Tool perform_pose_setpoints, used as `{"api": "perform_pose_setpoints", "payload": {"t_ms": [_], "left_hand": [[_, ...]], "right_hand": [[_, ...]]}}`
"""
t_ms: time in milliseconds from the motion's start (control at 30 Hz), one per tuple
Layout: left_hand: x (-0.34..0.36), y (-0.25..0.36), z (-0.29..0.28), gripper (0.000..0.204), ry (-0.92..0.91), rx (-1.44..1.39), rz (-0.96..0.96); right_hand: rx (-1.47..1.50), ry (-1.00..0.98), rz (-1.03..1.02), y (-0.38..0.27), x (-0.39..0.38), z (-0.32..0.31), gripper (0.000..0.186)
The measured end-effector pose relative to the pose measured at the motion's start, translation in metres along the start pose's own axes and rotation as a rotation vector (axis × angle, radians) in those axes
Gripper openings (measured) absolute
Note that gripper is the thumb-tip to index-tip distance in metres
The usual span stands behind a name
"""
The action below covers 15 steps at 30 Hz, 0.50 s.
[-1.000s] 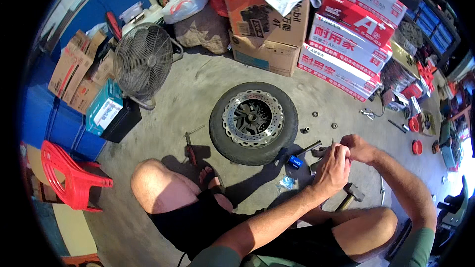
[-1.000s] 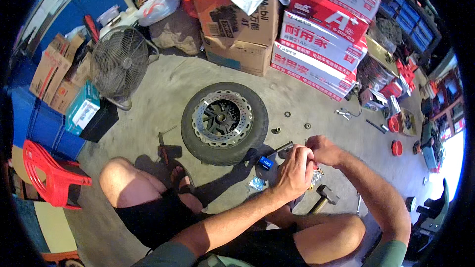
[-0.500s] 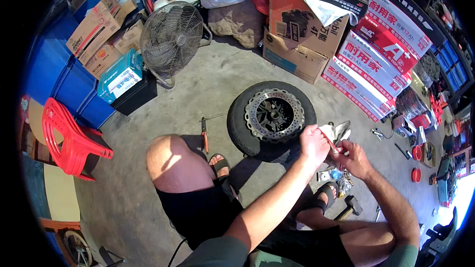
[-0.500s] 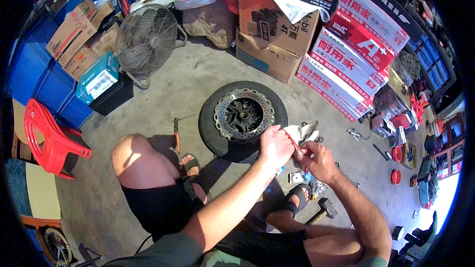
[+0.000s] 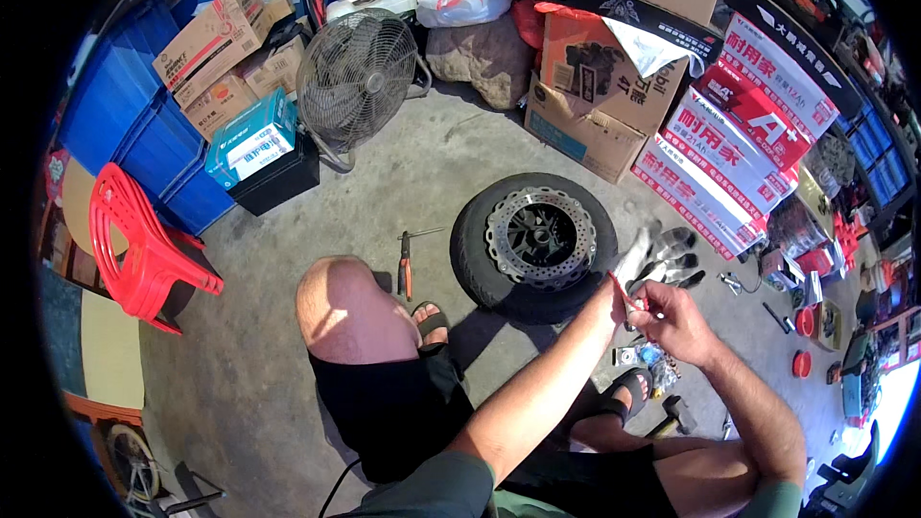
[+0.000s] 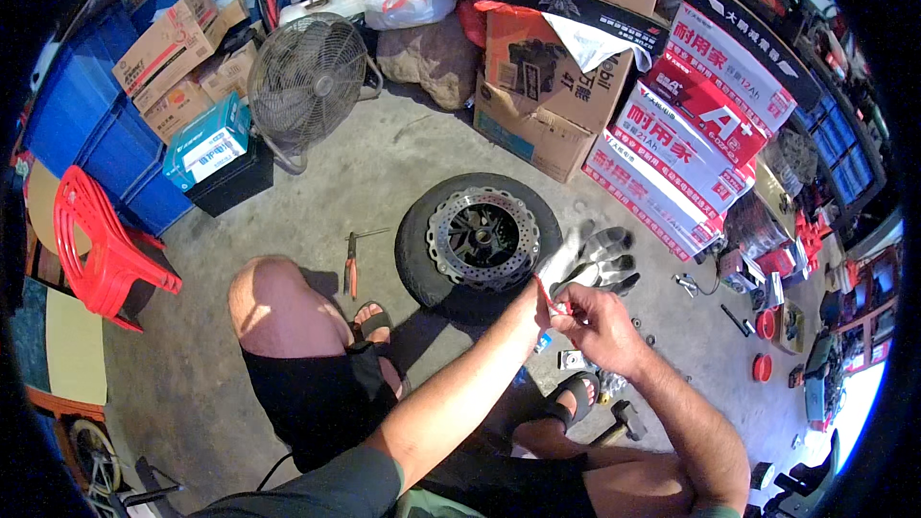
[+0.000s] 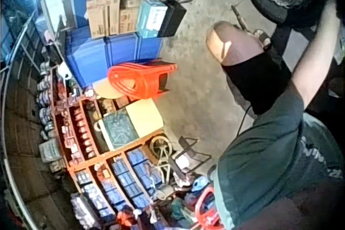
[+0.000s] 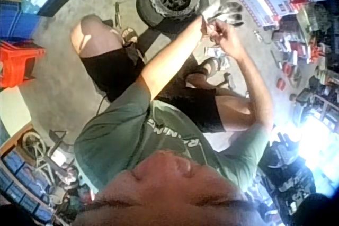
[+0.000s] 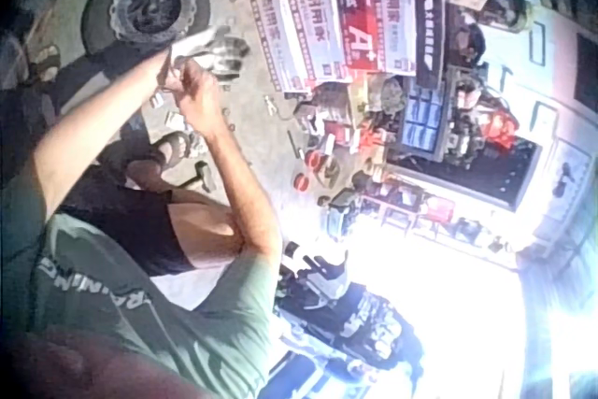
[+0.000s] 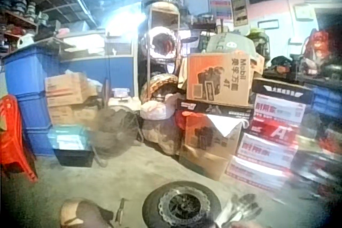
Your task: The person repairs a motorcycle wheel by applying lubricant to a metal part, putting on gloves, and using a hammer to strike a metal rod against the center of the wheel hub to seat a component. They flip the wheel over and hammer a small part into the other side of the hub.
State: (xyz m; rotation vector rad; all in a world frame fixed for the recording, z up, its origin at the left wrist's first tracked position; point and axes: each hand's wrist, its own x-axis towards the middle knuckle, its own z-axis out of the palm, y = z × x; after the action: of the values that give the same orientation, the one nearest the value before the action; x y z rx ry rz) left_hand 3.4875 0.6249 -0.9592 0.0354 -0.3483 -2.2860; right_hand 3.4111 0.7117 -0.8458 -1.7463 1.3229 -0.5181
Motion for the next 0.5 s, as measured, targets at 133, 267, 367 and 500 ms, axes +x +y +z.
{"api": "perform_pose_setpoints", "payload": {"t_ms": [133,267,367,500], "left_hand": [[-0.005,0.017,-0.019,0.069,-0.076,0.016,-0.065],[0.001,0.003,-0.018,0.062,0.028,0.118,-0.075],[0.003,-0.004,-0.021,0.058,0.077,0.167,-0.104],[-0.004,0.030,-0.056,0.055,0.207,0.385,-0.124]], "right_hand": [[0.015,-0.048,0.013,-0.005,0.000,0.005,0.016],[0.200,-0.152,0.121,-0.001,-0.004,0.007,0.010],[0.321,-0.253,0.121,0.000,-0.007,0.012,0.012],[0.358,-0.284,0.106,-0.008,-0.006,0.014,0.015]]}}
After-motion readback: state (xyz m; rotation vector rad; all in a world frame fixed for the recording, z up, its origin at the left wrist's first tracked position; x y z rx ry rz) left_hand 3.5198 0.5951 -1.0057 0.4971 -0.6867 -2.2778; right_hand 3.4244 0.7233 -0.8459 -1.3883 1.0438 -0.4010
